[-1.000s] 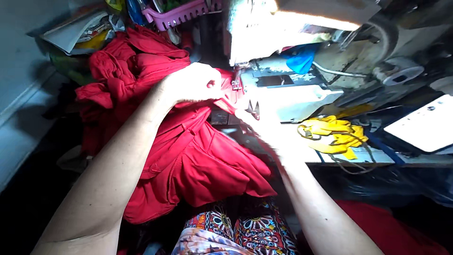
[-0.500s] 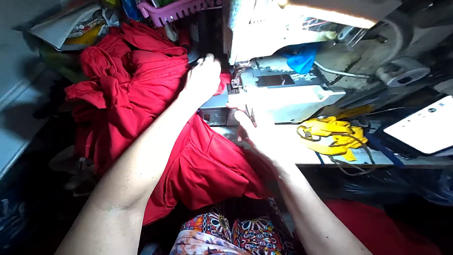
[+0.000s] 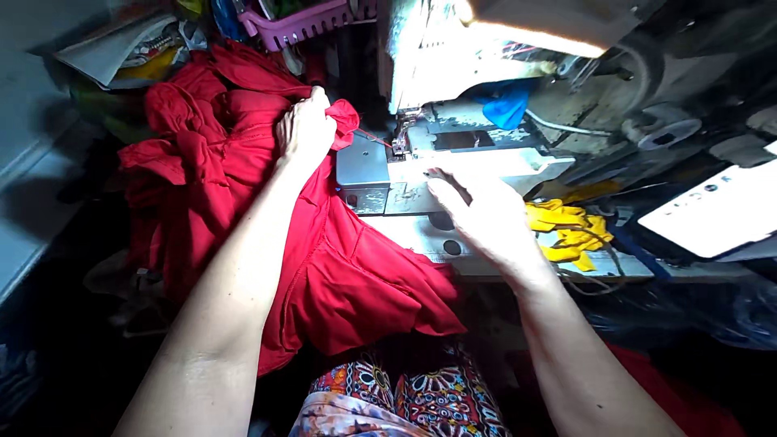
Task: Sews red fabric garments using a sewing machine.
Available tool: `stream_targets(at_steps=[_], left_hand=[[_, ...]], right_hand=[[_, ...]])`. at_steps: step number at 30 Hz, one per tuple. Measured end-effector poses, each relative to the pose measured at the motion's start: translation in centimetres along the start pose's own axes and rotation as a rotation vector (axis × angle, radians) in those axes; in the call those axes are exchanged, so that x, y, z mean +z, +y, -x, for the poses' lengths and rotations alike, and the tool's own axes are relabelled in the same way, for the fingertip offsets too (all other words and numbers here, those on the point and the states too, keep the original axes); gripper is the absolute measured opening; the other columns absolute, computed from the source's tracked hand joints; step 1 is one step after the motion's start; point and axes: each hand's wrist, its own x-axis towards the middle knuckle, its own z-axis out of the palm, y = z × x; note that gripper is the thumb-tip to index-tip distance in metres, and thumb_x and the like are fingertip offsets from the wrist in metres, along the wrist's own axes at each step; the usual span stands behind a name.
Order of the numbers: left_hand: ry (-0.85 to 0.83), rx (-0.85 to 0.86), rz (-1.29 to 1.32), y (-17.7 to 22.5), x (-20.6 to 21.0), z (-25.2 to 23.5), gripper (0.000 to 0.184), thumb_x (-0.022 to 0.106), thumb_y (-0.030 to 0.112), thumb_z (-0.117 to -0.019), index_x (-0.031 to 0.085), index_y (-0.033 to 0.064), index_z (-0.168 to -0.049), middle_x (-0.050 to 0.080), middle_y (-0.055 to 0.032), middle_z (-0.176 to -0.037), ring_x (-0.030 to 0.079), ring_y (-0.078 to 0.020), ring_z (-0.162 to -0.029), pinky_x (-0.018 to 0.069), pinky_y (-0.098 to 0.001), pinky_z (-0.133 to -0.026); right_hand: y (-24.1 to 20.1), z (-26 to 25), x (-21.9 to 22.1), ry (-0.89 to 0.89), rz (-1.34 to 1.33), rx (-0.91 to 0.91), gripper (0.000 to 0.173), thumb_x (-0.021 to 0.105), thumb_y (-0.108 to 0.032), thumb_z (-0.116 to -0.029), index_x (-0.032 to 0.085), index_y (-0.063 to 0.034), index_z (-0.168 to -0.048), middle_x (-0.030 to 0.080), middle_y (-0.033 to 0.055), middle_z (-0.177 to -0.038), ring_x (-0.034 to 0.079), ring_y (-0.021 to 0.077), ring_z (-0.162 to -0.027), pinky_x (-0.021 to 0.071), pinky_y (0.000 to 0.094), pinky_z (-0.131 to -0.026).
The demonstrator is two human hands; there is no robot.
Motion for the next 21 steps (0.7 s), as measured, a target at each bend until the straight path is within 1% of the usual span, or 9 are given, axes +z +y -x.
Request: stream_targets(at_steps=[2, 6, 7, 9, 12, 16, 18, 19, 21], left_hand=[[0.005, -0.015, 0.023, 0.3, 0.2, 0.1, 0.028, 0.055, 0.015, -0.0986, 0.061, 0.0091, -0.125, 0.07, -0.0179, -0.115, 0.067, -0.0377, -0.111, 0.0507, -0.0598, -0.088], [-0.075, 0.182, 0.232, -0.9, -2.3, 1.1, 0.037, 0.057, 0.012, -0.0992, 0.06, 0.0068, -0.135, 0.069, -0.0185, -0.117, 0.067, -0.033, -0.108, 0.0512, -0.055, -0.093], [-0.091, 0.244, 0.312, -1.1, -3.2, 1.9, 0.032, 0.06, 0.012, -0.0992, 0.063, 0.0049, -0.13, 0.07, -0.0161, -0.11, 0.067, -0.0265, -0.101, 0.0522, -0.0477, -0.09], [-0.107, 0.34, 0.483, -1.2, -5.0, 3.9, 0.015, 0.066, 0.015, -0.0991, 0.071, 0.0041, -0.108, 0.068, -0.0046, -0.092, 0.061, -0.007, -0.083, 0.0506, -0.0267, -0.079], [-0.166, 0.451, 0.631, -1.0, -6.8, 6.8, 0.015, 0.065, 0.017, -0.0999, 0.071, 0.0067, -0.09, 0.064, 0.0047, -0.077, 0.058, 0.0025, -0.069, 0.0482, -0.0164, -0.067], [-0.31, 0.526, 0.672, -0.6, -7.3, 9.1, 0.018, 0.062, 0.015, -0.1015, 0.071, 0.0075, -0.087, 0.064, 0.0041, -0.077, 0.058, 0.0003, -0.069, 0.0472, -0.016, -0.063], [-0.286, 0.493, 0.699, -1.0, -7.9, 9.4, 0.018, 0.06, 0.013, -0.1022, 0.071, 0.0058, -0.09, 0.065, 0.0034, -0.079, 0.06, -0.001, -0.071, 0.0495, -0.0179, -0.065], [-0.216, 0.432, 0.735, -1.6, -8.8, 9.4, 0.017, 0.056, 0.013, -0.103, 0.07, 0.0045, -0.096, 0.067, 0.0032, -0.085, 0.064, -0.0025, -0.077, 0.0548, -0.0213, -0.07], [0.051, 0.213, 0.889, -3.8, -11.2, 9.1, 0.018, 0.049, 0.017, -0.1077, 0.062, 0.0045, -0.111, 0.068, 0.0039, -0.096, 0.069, -0.0064, -0.085, 0.0613, -0.0292, -0.08]], right_hand=[[0.3, 0.0, -0.1, 0.023, 0.019, -0.012, 0.039, 0.051, -0.037, -0.1072, 0.063, -0.0173, -0.138, 0.07, 0.0127, -0.11, 0.068, 0.0297, -0.091, 0.0519, 0.0552, -0.075], [-0.1, 0.3, -0.5, 0.034, 0.046, -0.036, 0.037, 0.05, -0.037, -0.1077, 0.065, -0.0192, -0.137, 0.071, 0.012, -0.115, 0.069, 0.032, -0.096, 0.0523, 0.0582, -0.076], [-0.4, 0.2, -0.4, 0.034, 0.063, -0.047, 0.037, 0.05, -0.036, -0.1077, 0.066, -0.0178, -0.136, 0.071, 0.0134, -0.115, 0.069, 0.0343, -0.095, 0.0515, 0.0598, -0.074], [-1.1, -0.6, 0.3, 0.037, 0.114, -0.099, 0.036, 0.051, -0.034, -0.1075, 0.067, -0.0133, -0.133, 0.071, 0.0154, -0.114, 0.07, 0.037, -0.096, 0.0519, 0.0608, -0.073], [-1.8, -2.9, 2.2, 0.069, 0.221, -0.224, 0.033, 0.053, -0.028, -0.1053, 0.07, -0.0059, -0.122, 0.069, 0.0183, -0.105, 0.068, 0.0398, -0.09, 0.051, 0.0588, -0.069], [-2.6, -5.6, 4.5, 0.083, 0.212, -0.247, 0.028, 0.049, -0.023, -0.1062, 0.07, -0.0056, -0.115, 0.067, 0.0177, -0.102, 0.068, 0.0379, -0.078, 0.0511, 0.0556, -0.061], [-0.7, -6.9, 7.2, 0.309, 0.169, -0.36, 0.027, 0.049, -0.026, -0.1052, 0.073, -0.0132, -0.105, 0.066, 0.0086, -0.091, 0.066, 0.0257, -0.071, 0.0485, 0.0427, -0.055], [-0.2, -7.1, 7.6, 0.354, 0.119, -0.385, 0.028, 0.049, -0.027, -0.105, 0.075, -0.0151, -0.106, 0.067, 0.006, -0.092, 0.067, 0.0217, -0.075, 0.0501, 0.0392, -0.058], [-1.8, -5.7, 4.5, 0.121, -0.028, -0.291, 0.031, 0.05, -0.025, -0.1069, 0.073, -0.0078, -0.119, 0.072, 0.0121, -0.108, 0.07, 0.0256, -0.097, 0.055, 0.0461, -0.082]])
